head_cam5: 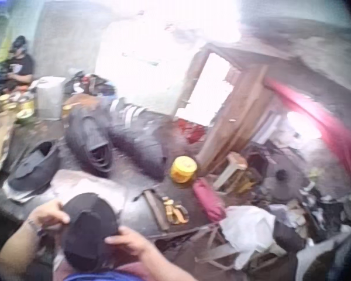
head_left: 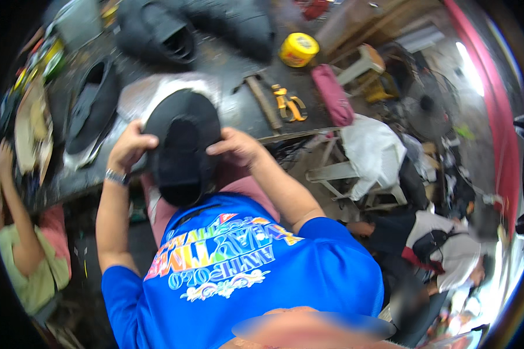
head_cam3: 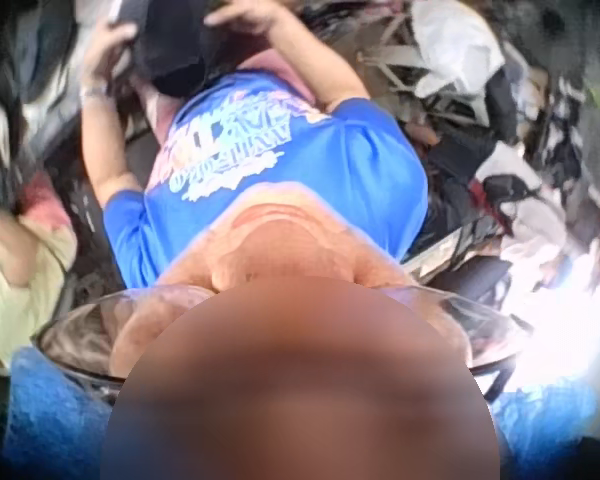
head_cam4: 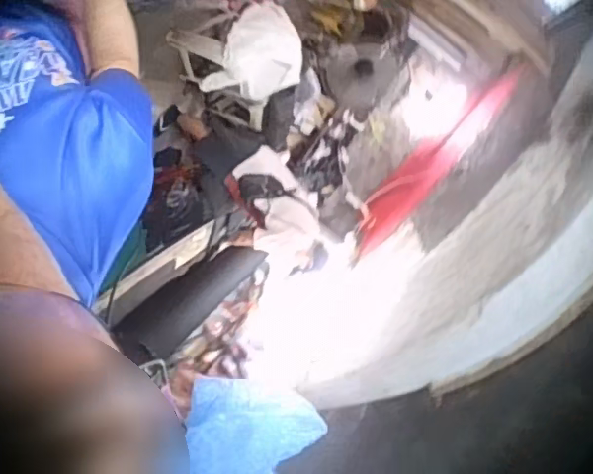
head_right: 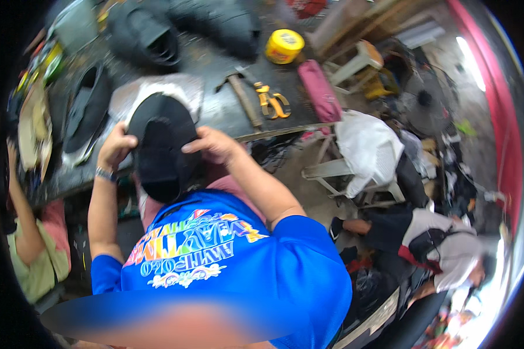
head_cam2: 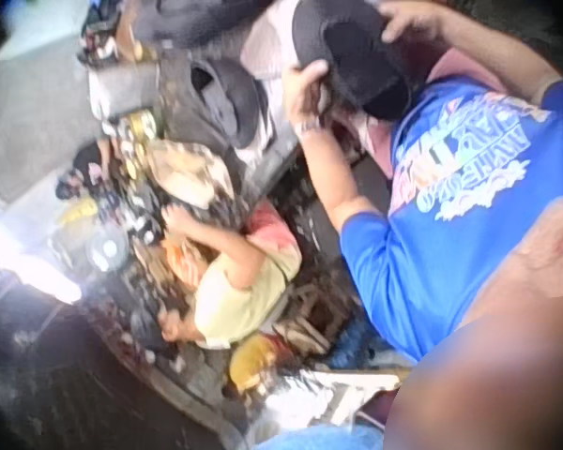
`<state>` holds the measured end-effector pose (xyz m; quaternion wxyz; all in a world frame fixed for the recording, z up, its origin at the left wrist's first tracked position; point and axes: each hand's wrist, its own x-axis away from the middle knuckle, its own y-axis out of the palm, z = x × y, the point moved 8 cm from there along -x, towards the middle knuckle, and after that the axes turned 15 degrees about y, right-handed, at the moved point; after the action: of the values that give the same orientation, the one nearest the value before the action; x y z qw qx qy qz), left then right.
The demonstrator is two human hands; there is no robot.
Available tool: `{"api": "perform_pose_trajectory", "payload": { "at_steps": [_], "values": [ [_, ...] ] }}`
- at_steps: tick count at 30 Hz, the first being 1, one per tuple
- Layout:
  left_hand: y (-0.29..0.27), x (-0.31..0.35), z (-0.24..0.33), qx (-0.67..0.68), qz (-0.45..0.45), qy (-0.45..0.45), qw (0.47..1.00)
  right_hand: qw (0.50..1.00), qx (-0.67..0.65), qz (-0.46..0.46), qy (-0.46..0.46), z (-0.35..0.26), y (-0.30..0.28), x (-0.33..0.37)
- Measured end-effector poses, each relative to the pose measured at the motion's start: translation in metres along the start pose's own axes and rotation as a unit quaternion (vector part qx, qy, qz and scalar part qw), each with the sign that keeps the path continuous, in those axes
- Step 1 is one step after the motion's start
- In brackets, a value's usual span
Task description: The person uses yellow-handled scissors to trim excess material from the edges of black slip-on shoes. They repeatedly pick up shoes from a pile, trim the edges, and place them back on the table. The person also briefly wipes a shoe with a white cloth.
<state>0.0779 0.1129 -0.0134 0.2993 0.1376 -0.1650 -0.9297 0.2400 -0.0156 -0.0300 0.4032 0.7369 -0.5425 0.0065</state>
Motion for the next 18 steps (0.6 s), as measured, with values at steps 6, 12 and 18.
{"api": "perform_pose_trajectory", "payload": {
  "at_steps": [6, 12, 18],
  "values": [
    [-0.002, -0.011, 0.003, -0.027, 0.008, 0.003, 1.0, 0.987, -0.142, -0.053, -0.049, -0.007, -0.008, 0.002],
    [0.002, -0.012, -0.009, 0.054, 0.05, 0.003, 0.997, 0.97, -0.226, -0.081, -0.026, 0.002, -0.018, -0.002],
    [0.0, -0.013, -0.014, 0.055, 0.058, -0.009, 0.997, 0.971, -0.225, -0.019, -0.077, 0.005, -0.027, 0.005]
  ]
}}
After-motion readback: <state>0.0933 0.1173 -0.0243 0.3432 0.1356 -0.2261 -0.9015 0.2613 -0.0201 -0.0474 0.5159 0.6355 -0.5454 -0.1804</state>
